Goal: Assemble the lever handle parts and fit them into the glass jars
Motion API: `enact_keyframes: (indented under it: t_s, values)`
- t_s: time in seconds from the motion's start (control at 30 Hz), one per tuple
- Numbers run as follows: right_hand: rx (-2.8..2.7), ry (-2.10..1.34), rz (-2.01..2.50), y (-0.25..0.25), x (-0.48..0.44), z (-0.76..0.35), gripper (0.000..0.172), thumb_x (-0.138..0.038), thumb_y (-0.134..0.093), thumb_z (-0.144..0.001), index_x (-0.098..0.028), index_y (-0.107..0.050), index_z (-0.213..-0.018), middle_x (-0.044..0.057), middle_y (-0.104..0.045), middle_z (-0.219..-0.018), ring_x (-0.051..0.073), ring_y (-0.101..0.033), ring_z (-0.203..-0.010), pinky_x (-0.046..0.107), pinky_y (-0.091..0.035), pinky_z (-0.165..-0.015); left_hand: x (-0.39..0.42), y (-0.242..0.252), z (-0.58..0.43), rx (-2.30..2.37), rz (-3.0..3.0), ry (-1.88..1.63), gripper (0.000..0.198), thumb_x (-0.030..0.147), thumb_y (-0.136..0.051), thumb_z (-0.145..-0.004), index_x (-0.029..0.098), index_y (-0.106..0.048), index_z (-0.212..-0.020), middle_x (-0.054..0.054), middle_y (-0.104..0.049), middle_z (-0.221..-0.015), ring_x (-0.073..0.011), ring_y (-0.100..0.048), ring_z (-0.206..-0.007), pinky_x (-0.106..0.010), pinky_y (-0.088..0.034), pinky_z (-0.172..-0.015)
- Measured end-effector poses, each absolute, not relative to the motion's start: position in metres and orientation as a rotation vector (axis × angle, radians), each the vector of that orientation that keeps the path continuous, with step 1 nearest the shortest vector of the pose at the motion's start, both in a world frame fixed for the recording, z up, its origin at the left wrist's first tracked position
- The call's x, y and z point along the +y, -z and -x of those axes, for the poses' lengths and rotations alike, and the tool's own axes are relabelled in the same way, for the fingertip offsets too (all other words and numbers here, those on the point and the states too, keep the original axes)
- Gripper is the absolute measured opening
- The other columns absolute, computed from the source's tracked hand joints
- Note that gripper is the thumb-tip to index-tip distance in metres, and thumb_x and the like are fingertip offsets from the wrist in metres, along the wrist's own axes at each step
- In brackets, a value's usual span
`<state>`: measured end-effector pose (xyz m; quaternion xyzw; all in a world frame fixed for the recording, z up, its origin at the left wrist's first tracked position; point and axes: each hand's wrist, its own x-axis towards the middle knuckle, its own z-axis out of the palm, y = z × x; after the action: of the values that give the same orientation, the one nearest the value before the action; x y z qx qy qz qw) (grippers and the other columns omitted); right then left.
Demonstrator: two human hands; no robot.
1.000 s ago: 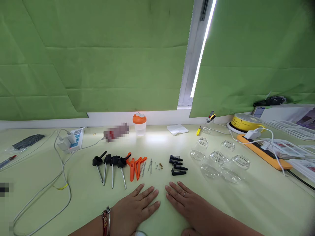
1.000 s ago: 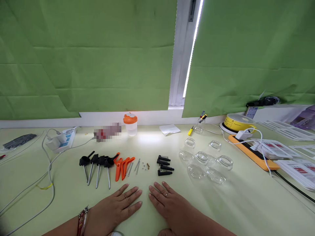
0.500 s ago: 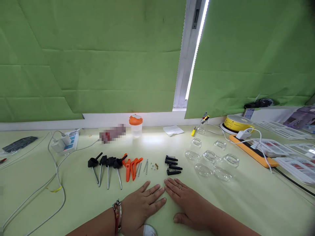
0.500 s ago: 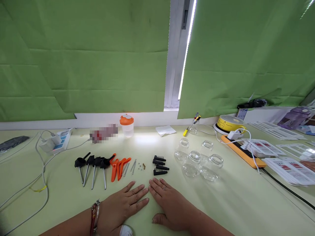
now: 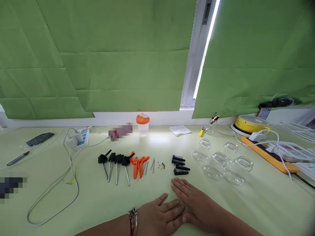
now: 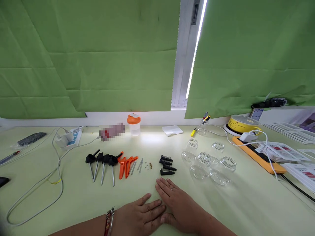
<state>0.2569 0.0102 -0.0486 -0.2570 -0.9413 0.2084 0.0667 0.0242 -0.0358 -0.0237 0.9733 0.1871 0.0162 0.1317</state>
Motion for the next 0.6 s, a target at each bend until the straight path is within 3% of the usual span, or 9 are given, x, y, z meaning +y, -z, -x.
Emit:
enact_keyframes:
  t_s: [0.2,0.37,0.43,0.53,0.6]
  values:
    - [-2.848,-0.618,0.760,0.052,0.011,-0.259,0.070,-0.048,-0.041,-0.089,-0.016,-0.014,-0.145,0.011,-0.010,-0.151,0.029,-0.010,-0.138,0.048,-0.014,-0.113,-0.031,0.019,-0.015,0.516,-2.720,-0.078,0.053,0.029,-0.023,-0.095,0.019,-0.011,-0.145,-0.011,-0.028,-0.147,-0.0296,-0.025,-0.134,-0.051,-0.014,-0.111]
    - [-2.870,-0.654,0.806,0.050,0.012,-0.258,0.070,-0.050,-0.040,-0.089,-0.017,-0.014,-0.145,0.009,-0.007,-0.151,0.028,-0.007,-0.139,0.047,-0.012,-0.114,-0.022,0.027,0.004,0.534,-2.732,-0.041,0.068,0.043,-0.041,-0.087,0.021,-0.013,-0.145,-0.010,-0.020,-0.150,-0.0321,-0.018,-0.136,-0.055,-0.008,-0.110]
    - [-2.873,-0.682,0.830,0.048,0.012,-0.258,0.070,-0.050,-0.040,-0.089,-0.018,-0.013,-0.145,0.008,-0.006,-0.151,0.027,-0.006,-0.139,0.046,-0.013,-0.114,-0.018,0.031,0.014,0.565,-2.783,-0.076,0.069,0.044,-0.045,-0.085,0.018,-0.018,-0.143,-0.013,-0.024,-0.149,-0.0312,-0.026,-0.134,-0.052,-0.016,-0.110]
    - [-2.861,-0.704,0.824,0.045,0.012,-0.258,0.069,-0.049,-0.040,-0.089,-0.019,-0.013,-0.145,0.008,-0.008,-0.151,0.028,-0.007,-0.139,0.046,-0.013,-0.114,-0.009,0.031,0.037,0.812,-2.888,-0.390,0.045,0.027,-0.038,-0.090,0.020,-0.034,-0.135,-0.012,-0.040,-0.141,-0.0237,-0.042,-0.126,-0.042,-0.035,-0.105]
    - [-2.858,-0.681,0.806,0.045,0.012,-0.258,0.065,-0.047,-0.039,-0.090,-0.020,-0.018,-0.144,0.008,-0.013,-0.151,0.028,-0.011,-0.138,0.047,-0.013,-0.113,0.003,0.025,0.059,1.160,-2.870,-0.638,0.042,0.018,-0.037,-0.089,0.019,-0.037,-0.131,-0.012,-0.038,-0.142,-0.0242,-0.040,-0.128,-0.040,-0.040,-0.102]
